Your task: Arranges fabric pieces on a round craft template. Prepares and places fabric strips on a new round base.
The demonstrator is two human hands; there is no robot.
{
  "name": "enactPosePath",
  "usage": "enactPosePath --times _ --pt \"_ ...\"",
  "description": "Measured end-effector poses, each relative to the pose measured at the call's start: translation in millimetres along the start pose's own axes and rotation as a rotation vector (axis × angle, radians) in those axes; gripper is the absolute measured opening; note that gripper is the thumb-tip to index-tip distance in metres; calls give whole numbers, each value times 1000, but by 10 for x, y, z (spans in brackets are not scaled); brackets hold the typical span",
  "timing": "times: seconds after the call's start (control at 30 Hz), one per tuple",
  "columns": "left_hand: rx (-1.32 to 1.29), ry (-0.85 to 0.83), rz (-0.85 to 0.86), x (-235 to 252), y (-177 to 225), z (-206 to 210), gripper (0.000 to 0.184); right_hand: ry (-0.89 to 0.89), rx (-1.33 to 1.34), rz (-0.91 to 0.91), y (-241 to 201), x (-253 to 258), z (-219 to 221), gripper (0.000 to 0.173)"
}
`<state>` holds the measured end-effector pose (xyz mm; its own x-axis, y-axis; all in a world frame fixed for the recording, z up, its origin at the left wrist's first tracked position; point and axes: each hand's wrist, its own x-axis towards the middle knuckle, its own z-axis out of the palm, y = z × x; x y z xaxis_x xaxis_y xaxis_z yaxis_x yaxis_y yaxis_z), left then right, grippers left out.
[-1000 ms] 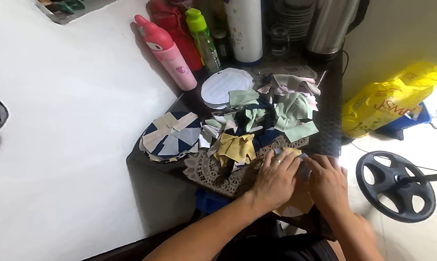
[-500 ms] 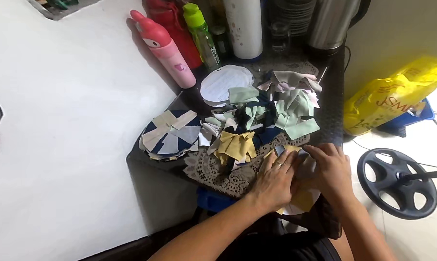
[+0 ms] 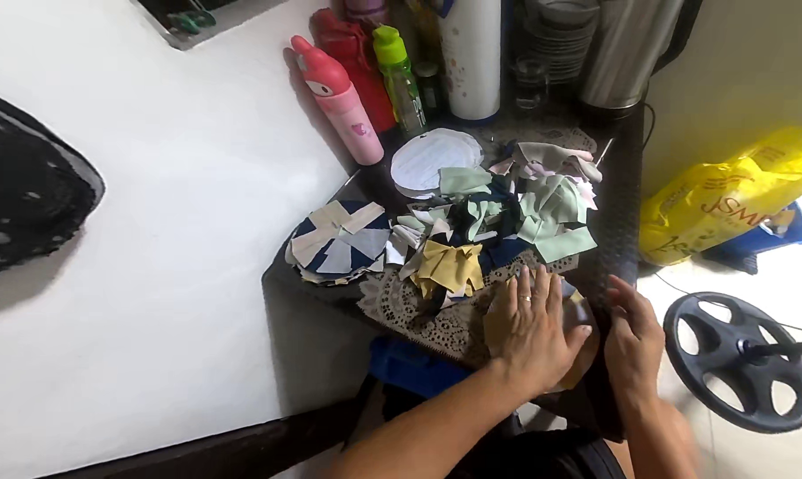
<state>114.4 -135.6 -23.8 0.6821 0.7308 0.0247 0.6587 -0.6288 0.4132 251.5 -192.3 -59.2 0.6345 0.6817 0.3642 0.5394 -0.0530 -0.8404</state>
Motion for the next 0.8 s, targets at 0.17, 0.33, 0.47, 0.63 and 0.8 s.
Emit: enactPosePath --times 0.17,0.33,0.47,0.63,0.8 --pt "70 -155 -95 123 14 109 89 25 -56 -49 34 -78 45 41" --pt "64 -223 138 143 -184 31 87 91 50 -74 79 -88 7 40" --pt "58 -249 322 192 -316 6 87 167 278 -42 112 -104 -43 40" --pt "34 -242 304 199 -303 14 86 198 295 -12 102 -88 -23 40" --pt "-229 -78 208 119 -315 -121 66 179 230 -15 76 -93 -21 39"
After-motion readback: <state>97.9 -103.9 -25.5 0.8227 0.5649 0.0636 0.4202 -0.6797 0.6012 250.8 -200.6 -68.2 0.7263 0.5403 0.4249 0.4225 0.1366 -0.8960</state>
